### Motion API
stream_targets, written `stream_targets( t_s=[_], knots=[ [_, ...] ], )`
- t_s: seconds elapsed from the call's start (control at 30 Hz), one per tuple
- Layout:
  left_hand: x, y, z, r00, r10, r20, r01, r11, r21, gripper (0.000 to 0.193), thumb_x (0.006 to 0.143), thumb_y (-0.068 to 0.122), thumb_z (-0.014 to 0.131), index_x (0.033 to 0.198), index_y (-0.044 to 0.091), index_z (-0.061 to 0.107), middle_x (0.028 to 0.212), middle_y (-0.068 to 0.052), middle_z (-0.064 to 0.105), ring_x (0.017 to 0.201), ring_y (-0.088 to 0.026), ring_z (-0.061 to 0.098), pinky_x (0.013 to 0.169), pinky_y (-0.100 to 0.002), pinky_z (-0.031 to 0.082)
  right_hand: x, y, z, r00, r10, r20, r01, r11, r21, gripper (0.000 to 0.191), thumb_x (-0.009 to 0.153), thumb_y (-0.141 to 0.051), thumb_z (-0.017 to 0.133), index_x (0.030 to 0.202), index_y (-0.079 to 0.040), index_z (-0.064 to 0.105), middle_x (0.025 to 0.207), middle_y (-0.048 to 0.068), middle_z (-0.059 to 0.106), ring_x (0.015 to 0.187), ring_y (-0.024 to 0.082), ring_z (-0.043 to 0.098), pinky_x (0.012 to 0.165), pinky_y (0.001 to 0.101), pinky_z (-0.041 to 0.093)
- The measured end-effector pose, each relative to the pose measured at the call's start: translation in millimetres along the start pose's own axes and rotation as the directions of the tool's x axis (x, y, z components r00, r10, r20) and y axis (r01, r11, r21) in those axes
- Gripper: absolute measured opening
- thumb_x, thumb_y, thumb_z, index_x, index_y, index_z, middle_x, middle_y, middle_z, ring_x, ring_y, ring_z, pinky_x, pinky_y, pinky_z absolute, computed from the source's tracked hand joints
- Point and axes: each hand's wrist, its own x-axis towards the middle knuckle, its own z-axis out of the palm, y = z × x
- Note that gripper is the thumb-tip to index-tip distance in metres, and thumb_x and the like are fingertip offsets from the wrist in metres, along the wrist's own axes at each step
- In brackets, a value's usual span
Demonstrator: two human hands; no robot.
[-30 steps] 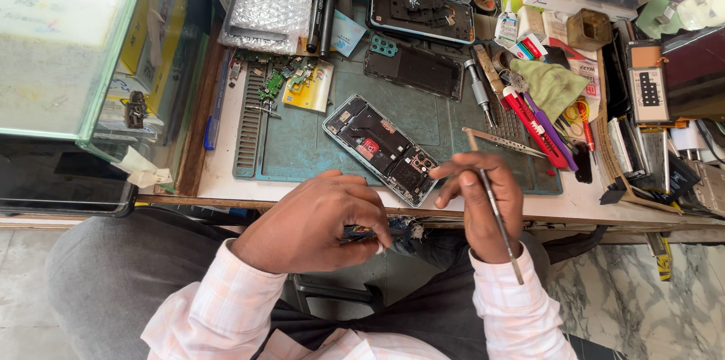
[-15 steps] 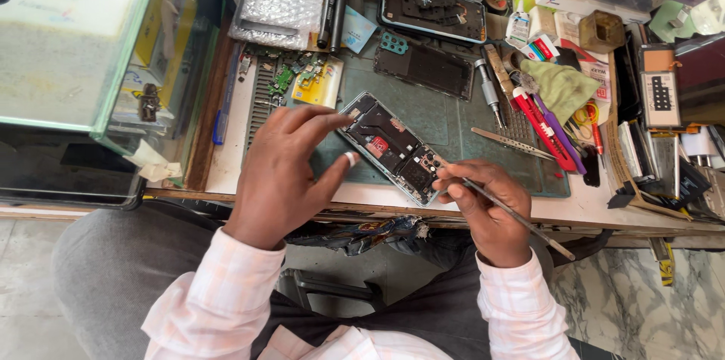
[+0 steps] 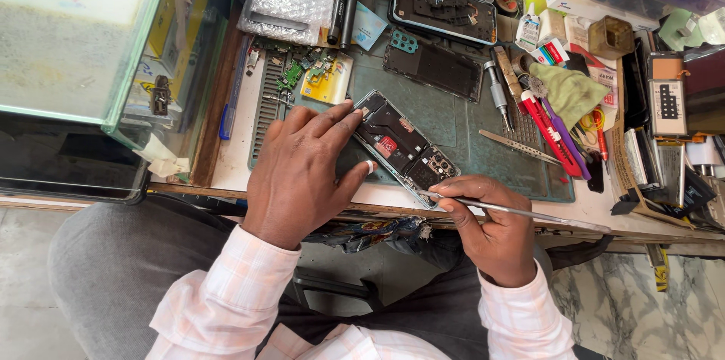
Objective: The person uses a metal tool to scrape and clean the internal components of a disassembled mobile phone. They rotate the phone to access different areas and continue cleaning the edges and internal surfaces.
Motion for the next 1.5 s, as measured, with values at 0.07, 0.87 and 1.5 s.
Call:
stream_targets(
  t_s=[0.07, 0.87, 1.5],
  knots=[
    [0.6, 0.9, 0.4, 1.000, -0.008, 0.009, 0.008, 1.000, 0.004, 0.065, 0.077, 0.034, 0.081, 0.134, 0.007, 0.066, 0.136, -0.007, 0.065, 0.112, -0.027, 0.058, 0.088, -0.042, 0.045, 2.8, -2.1, -0.5, 1.000, 0.007, 0.019, -0.006, 0.999, -0.050, 0.013, 0.092, -0.004, 0.075, 0.104, -0.002, 0.072, 0.103, 0.010, 0.077, 0.092, 0.018, 0.077, 0.079, 0.0284, 0.061],
    [3.8, 2.3, -0.5, 1.000, -0.016, -0.002, 0.016, 1.000, 0.004, 0.060, 0.076, 0.034, 0.083, 0.128, 0.006, 0.071, 0.132, -0.008, 0.068, 0.112, -0.028, 0.059, 0.092, -0.043, 0.044, 14.8, -7.6, 7.8, 0.982, -0.178, 0.063, 0.186, 0.969, -0.163, 0.016, 0.088, 0.000, 0.077, 0.102, -0.005, 0.073, 0.099, 0.010, 0.078, 0.089, 0.022, 0.076, 0.079, 0.0320, 0.059],
    [1.1, 0.4, 0.9, 0.999, -0.035, 0.003, 0.035, 0.999, -0.012, 0.059, 0.077, 0.033, 0.082, 0.128, 0.006, 0.070, 0.134, -0.005, 0.068, 0.112, -0.027, 0.058, 0.092, -0.042, 0.044, 13.5, -16.6, 6.2, 0.991, -0.129, 0.040, 0.134, 0.965, -0.224, 0.016, 0.085, 0.000, 0.080, 0.098, -0.003, 0.072, 0.098, 0.010, 0.078, 0.087, 0.022, 0.077, 0.075, 0.0324, 0.060]
  ],
)
